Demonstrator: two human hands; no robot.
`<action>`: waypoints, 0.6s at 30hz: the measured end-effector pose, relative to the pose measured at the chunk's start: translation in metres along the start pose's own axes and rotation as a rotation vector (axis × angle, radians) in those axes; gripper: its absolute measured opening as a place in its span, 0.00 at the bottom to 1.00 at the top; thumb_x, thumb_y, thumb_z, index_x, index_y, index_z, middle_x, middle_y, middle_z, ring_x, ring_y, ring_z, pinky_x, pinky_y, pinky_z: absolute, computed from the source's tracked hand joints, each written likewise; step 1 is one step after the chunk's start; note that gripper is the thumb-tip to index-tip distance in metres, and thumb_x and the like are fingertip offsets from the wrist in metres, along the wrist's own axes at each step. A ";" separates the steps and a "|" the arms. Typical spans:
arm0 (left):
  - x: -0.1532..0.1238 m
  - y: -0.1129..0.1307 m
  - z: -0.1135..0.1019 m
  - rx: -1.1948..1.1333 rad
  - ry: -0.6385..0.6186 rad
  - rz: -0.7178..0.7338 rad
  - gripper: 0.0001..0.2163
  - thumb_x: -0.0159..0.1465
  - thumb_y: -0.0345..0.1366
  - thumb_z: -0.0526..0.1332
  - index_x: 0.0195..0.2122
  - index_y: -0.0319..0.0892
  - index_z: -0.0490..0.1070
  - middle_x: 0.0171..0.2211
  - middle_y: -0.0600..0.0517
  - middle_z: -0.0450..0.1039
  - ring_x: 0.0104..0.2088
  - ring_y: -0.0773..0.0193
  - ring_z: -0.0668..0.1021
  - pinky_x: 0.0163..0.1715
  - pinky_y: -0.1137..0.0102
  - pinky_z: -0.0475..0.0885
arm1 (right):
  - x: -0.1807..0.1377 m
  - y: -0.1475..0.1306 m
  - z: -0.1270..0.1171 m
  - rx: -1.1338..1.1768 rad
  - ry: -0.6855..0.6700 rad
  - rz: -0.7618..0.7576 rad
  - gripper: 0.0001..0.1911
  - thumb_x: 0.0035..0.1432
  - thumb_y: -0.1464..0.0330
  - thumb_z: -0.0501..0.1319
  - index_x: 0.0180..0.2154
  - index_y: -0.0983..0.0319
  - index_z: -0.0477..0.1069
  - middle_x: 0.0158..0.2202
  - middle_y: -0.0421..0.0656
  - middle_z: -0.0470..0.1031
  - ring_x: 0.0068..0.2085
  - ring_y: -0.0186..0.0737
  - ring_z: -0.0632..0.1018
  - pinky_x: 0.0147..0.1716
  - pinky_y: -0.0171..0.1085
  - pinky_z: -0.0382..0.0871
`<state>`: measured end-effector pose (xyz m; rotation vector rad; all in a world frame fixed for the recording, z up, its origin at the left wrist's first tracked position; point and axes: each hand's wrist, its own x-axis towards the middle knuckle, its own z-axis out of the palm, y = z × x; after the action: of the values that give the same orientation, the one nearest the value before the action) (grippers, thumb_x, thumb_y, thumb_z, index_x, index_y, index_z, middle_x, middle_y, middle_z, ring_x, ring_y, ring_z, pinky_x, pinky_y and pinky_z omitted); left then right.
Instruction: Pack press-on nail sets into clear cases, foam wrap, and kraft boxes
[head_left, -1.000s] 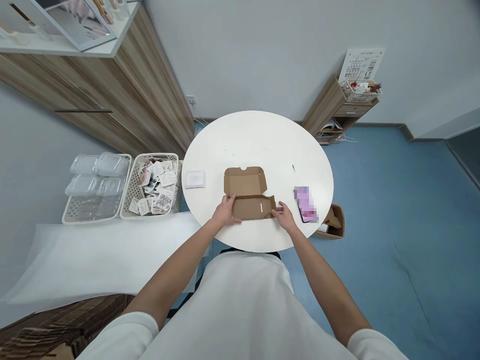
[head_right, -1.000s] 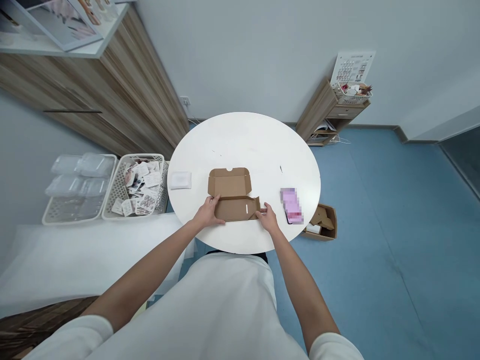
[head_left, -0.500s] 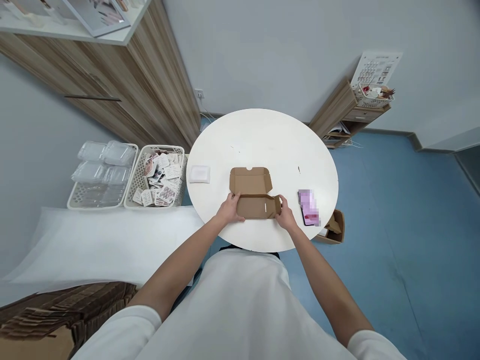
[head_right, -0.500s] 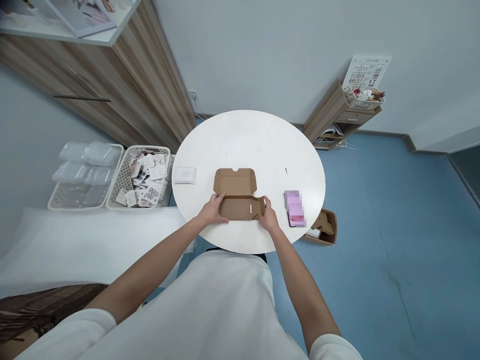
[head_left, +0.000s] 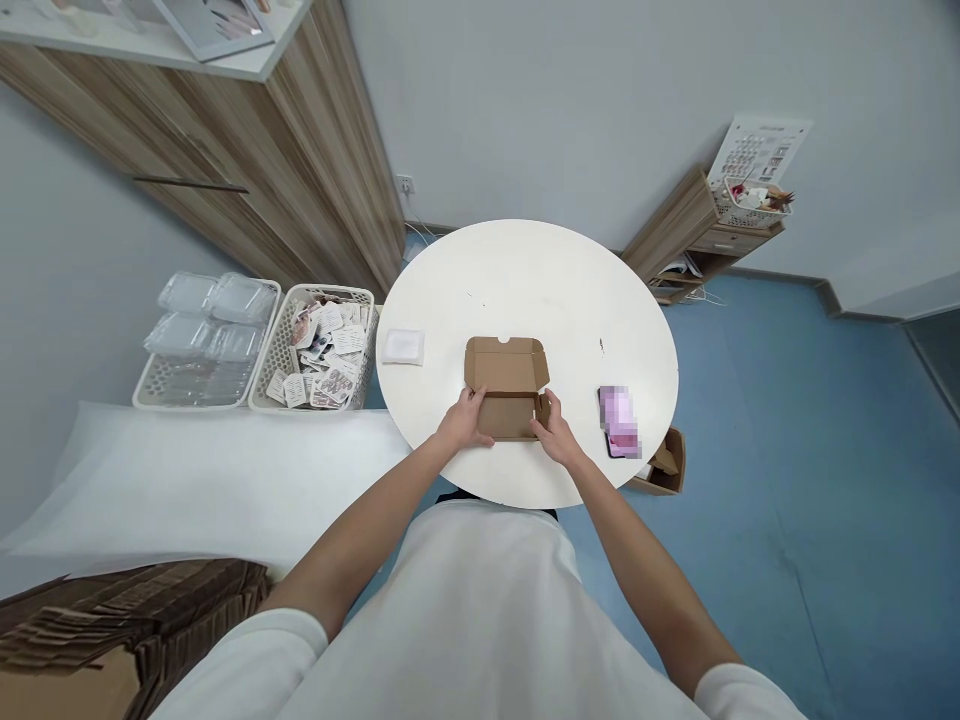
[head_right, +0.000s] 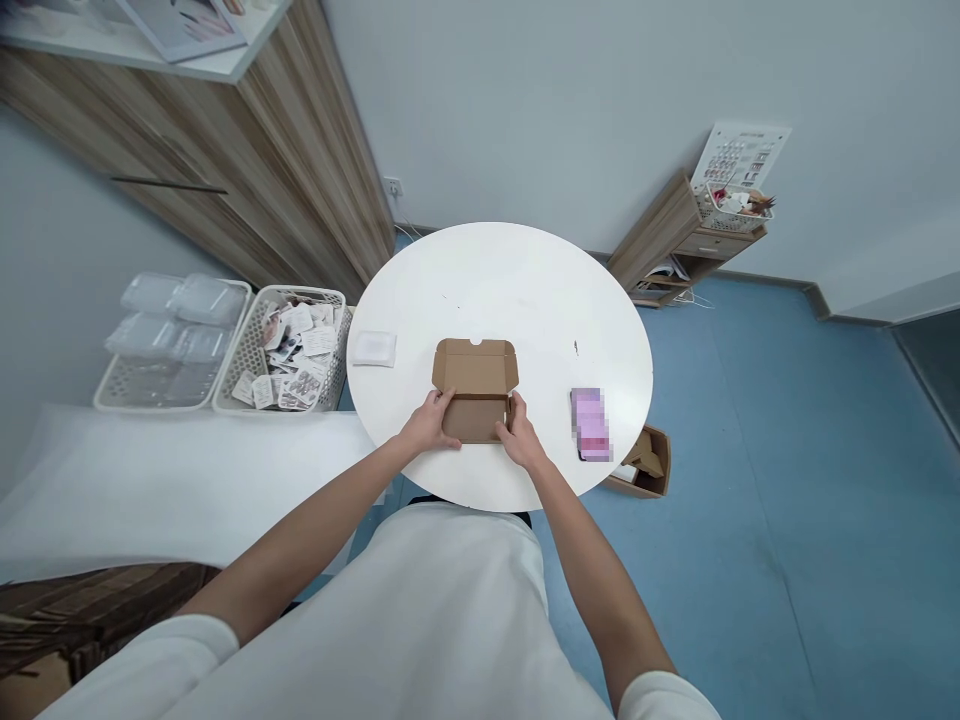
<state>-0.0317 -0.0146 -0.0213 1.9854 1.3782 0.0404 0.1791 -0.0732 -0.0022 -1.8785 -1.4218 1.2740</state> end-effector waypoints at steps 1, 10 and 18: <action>0.000 0.000 0.000 -0.005 0.004 0.001 0.53 0.35 0.48 0.69 0.60 0.43 0.41 0.54 0.40 0.50 0.44 0.48 0.70 0.38 0.62 0.68 | -0.001 0.000 0.002 0.058 -0.004 0.019 0.34 0.55 0.64 0.49 0.60 0.56 0.36 0.59 0.46 0.54 0.56 0.39 0.62 0.50 0.42 0.60; 0.001 0.002 0.006 0.016 0.006 0.007 0.53 0.35 0.47 0.70 0.60 0.44 0.41 0.53 0.40 0.51 0.44 0.48 0.71 0.38 0.62 0.68 | 0.010 0.012 0.005 -0.135 0.148 0.280 0.24 0.50 0.60 0.55 0.48 0.61 0.62 0.43 0.46 0.71 0.39 0.39 0.74 0.36 0.36 0.65; -0.004 0.011 0.013 -0.008 -0.032 0.046 0.54 0.35 0.47 0.70 0.60 0.44 0.41 0.54 0.40 0.50 0.45 0.48 0.70 0.40 0.63 0.67 | 0.016 0.020 0.004 -0.543 0.151 0.309 0.05 0.49 0.68 0.54 0.32 0.60 0.62 0.28 0.42 0.71 0.30 0.39 0.72 0.25 0.33 0.58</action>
<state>-0.0194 -0.0271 -0.0233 2.0022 1.3107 0.0350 0.1857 -0.0670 -0.0262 -2.5756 -1.5450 0.8957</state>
